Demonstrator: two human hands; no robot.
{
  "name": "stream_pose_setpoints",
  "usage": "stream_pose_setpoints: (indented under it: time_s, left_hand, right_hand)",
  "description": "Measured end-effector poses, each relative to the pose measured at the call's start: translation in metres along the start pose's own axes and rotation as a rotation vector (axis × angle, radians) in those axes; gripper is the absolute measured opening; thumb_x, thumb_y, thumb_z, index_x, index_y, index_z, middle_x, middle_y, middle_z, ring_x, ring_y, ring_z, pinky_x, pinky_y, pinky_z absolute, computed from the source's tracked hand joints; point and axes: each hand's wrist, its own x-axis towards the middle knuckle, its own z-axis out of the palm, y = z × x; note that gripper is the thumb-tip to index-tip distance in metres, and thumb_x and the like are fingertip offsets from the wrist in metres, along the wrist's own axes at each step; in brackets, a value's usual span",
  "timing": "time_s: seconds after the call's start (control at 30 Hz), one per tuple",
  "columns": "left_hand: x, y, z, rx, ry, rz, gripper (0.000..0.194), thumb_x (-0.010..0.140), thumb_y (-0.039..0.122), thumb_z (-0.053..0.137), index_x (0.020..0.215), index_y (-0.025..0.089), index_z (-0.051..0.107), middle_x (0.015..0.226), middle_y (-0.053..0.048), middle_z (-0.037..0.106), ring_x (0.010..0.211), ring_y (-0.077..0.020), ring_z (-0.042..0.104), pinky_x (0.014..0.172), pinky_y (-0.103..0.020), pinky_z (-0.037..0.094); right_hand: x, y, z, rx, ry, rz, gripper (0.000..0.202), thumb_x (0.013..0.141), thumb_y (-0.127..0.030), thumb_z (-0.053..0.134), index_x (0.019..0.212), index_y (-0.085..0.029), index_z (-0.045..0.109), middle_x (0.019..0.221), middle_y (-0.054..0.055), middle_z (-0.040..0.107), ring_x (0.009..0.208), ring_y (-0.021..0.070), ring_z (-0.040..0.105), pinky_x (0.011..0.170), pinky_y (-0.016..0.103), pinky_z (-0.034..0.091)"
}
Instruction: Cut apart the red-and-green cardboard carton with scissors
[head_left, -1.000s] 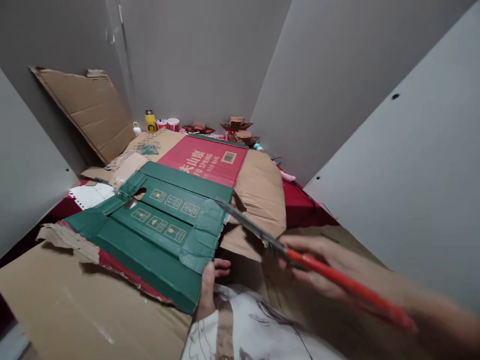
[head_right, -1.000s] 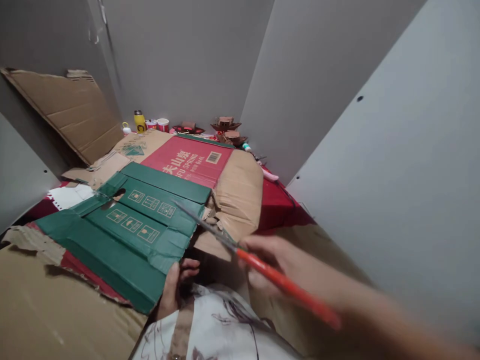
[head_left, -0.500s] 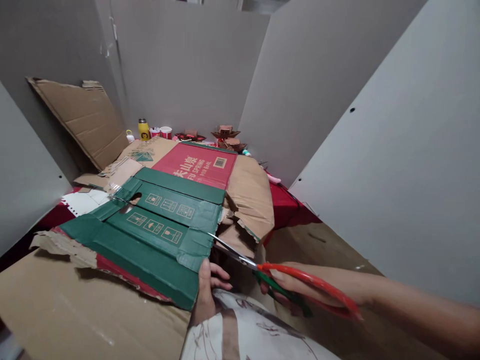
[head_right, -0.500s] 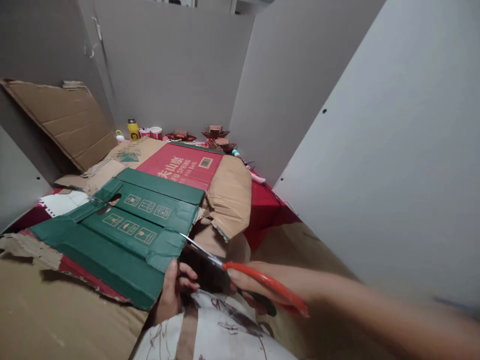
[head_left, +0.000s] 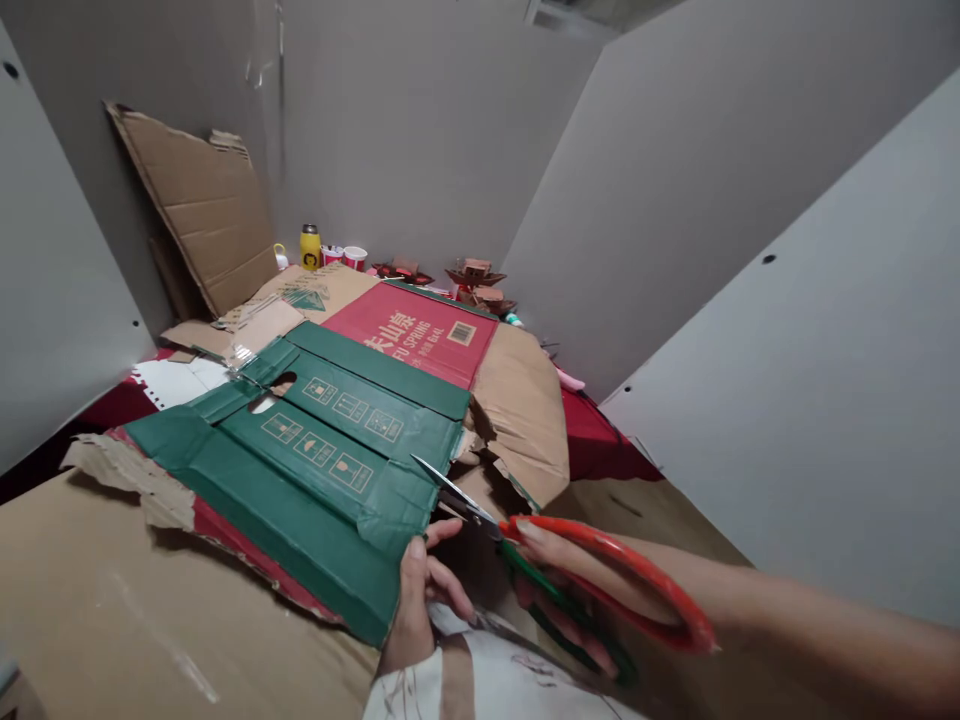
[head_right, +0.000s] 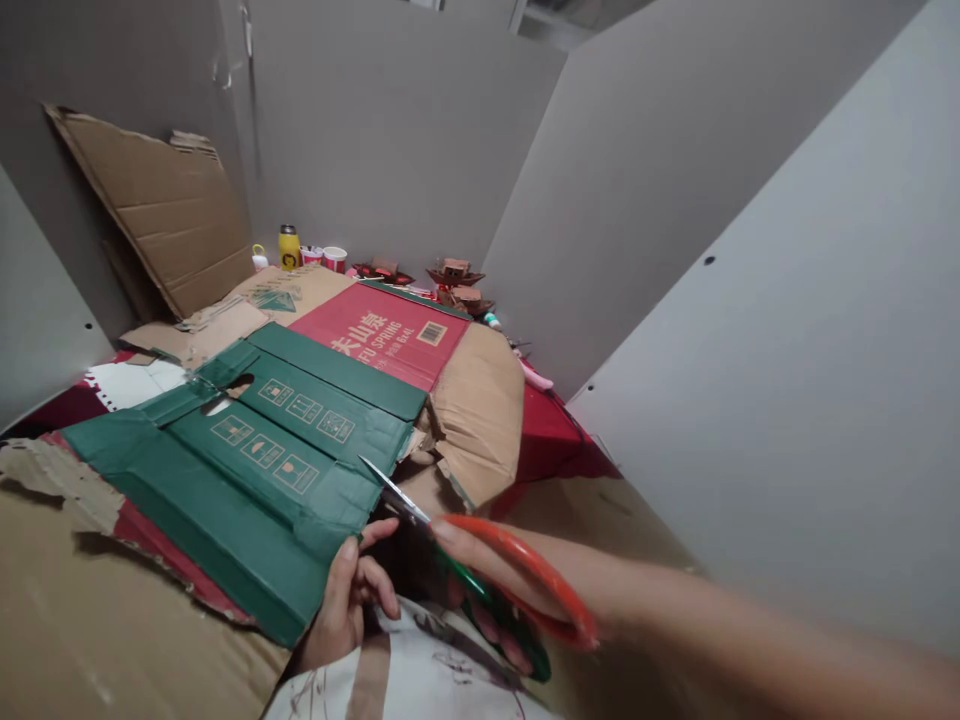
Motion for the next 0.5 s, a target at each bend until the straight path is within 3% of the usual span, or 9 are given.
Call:
stream_pose_setpoints:
  time_s: [0.13,0.27,0.33,0.5]
  left_hand:
    - [-0.001,0.002,0.002,-0.033,-0.012,-0.033,0.071,0.078,0.074,0.051,0.105,0.011,0.072,0.043,-0.002,0.057,0.042,-0.0112,0.053,0.047,-0.02,0.041]
    - [-0.001,0.0,0.002,-0.043,-0.007,-0.063,0.072,0.077,0.075,0.051,0.105,0.012,0.072,0.043,-0.001,0.057,0.042,-0.0107,0.053,0.047,-0.02,0.04]
    - [-0.002,-0.002,0.001,-0.037,0.002,-0.079,0.073,0.076,0.076,0.051,0.106,0.012,0.072,0.044,-0.001,0.057,0.042,-0.0104,0.051,0.047,-0.02,0.039]
    - [-0.002,-0.005,-0.004,0.026,0.012,-0.086,0.076,0.078,0.077,0.047,0.108,0.011,0.071,0.045,-0.003,0.058,0.043,-0.0114,0.053,0.048,-0.021,0.039]
  right_hand:
    - [-0.005,-0.013,-0.01,-0.329,0.012,-0.017,0.072,0.072,-0.089,0.041,0.067,-0.017,0.042,0.057,0.001,0.048,0.047,0.0085,0.042,0.043,0.019,0.031]
    - [0.011,-0.003,-0.015,-0.144,-0.087,-0.066,0.07,0.081,-0.084,0.032,0.086,-0.017,0.049,0.067,0.0,0.052,0.051,0.0092,0.047,0.047,0.02,0.037]
    - [0.024,0.009,-0.011,-0.059,-0.084,-0.092,0.064,0.083,-0.08,0.038,0.091,-0.017,0.049,0.07,0.0,0.053,0.053,0.0101,0.05,0.05,0.021,0.041]
    - [0.042,0.031,0.001,-0.175,0.01,-0.185,0.056,0.089,-0.064,0.043,0.059,-0.017,0.045,0.05,0.0,0.049,0.044,0.0085,0.044,0.046,0.021,0.038]
